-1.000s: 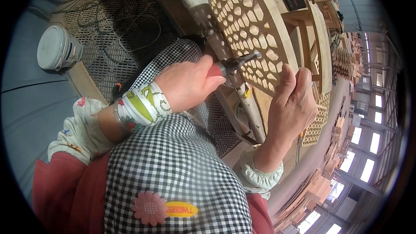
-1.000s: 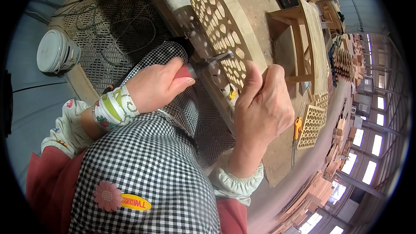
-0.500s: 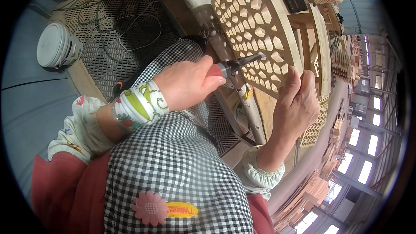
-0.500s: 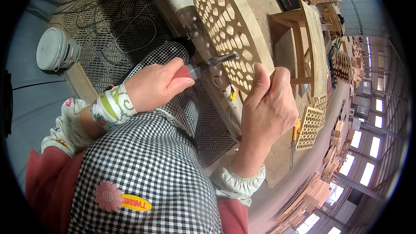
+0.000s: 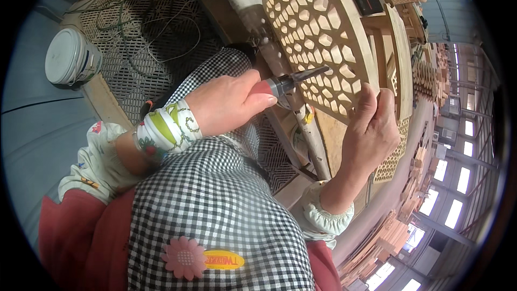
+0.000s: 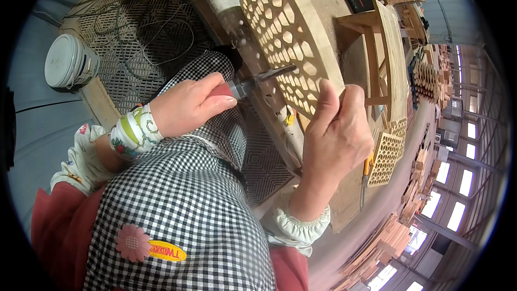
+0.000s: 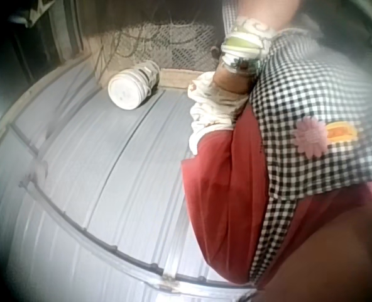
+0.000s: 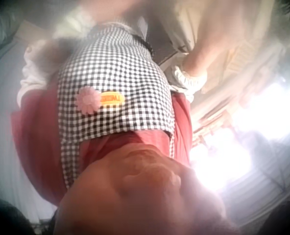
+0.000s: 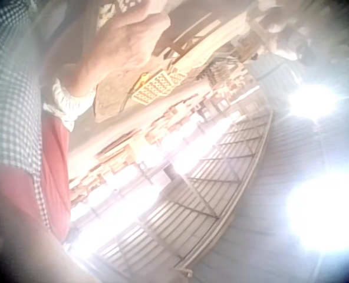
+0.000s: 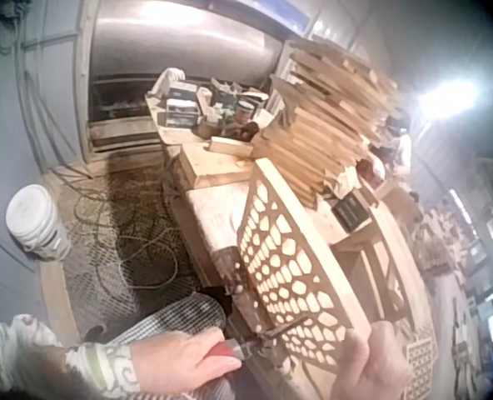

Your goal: The person cleans a decorative wooden lattice panel by using pliers to remove small debris and excess material from the cutouts.

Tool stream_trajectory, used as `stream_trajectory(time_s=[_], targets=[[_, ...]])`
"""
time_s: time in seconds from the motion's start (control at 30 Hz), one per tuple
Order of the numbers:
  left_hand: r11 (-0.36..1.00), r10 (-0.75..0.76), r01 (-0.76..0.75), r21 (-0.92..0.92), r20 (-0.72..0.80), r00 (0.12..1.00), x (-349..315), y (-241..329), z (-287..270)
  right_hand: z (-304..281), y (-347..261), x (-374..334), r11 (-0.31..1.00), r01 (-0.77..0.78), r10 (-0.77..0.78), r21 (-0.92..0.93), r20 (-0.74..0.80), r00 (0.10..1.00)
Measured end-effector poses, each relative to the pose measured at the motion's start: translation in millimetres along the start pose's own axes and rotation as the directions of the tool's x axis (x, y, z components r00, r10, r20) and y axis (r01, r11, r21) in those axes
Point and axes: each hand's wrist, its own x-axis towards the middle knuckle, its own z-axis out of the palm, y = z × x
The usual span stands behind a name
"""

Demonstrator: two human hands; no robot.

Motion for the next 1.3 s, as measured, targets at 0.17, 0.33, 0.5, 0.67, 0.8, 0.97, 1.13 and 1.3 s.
stream_trajectory(time_s=[0.17,0.33,0.5,0.67,0.8,0.97,1.13,1.3], targets=[[0.998,0.008,-0.004,-0.061,0.062,0.998,7,-8,2,0,2,2,1.0,0.002,-0.002,0.022,0.011,1.0],[1.0,0.026,-0.024,-0.01,0.126,0.992,5,-5,-6,0,-2,2,0.999,0.031,-0.031,-0.033,-0.002,1.0],[0.988,0.05,-0.065,0.139,0.112,0.992,-1,12,-7,2,-1,0,0.998,0.048,-0.049,-0.038,-0.017,0.999],[0.985,0.067,-0.076,0.155,0.062,0.996,13,17,2,4,-4,-3,0.994,0.06,-0.064,-0.093,-0.033,0.997],[0.98,0.085,-0.094,0.178,0.055,0.995,13,14,4,5,-1,-3,0.998,0.04,-0.042,-0.05,-0.04,0.998],[0.982,0.005,-0.021,0.188,0.088,0.996,5,20,0,3,-6,-6,0.998,0.015,-0.017,-0.06,-0.029,0.999],[0.966,0.139,-0.125,0.226,-0.046,0.989,20,9,13,3,-4,-5,0.997,0.048,-0.05,-0.06,-0.034,0.998],[0.99,0.05,-0.061,0.126,0.093,0.994,-19,10,-16,2,-4,-7,0.998,0.001,-0.002,-0.056,-0.013,1.0]])
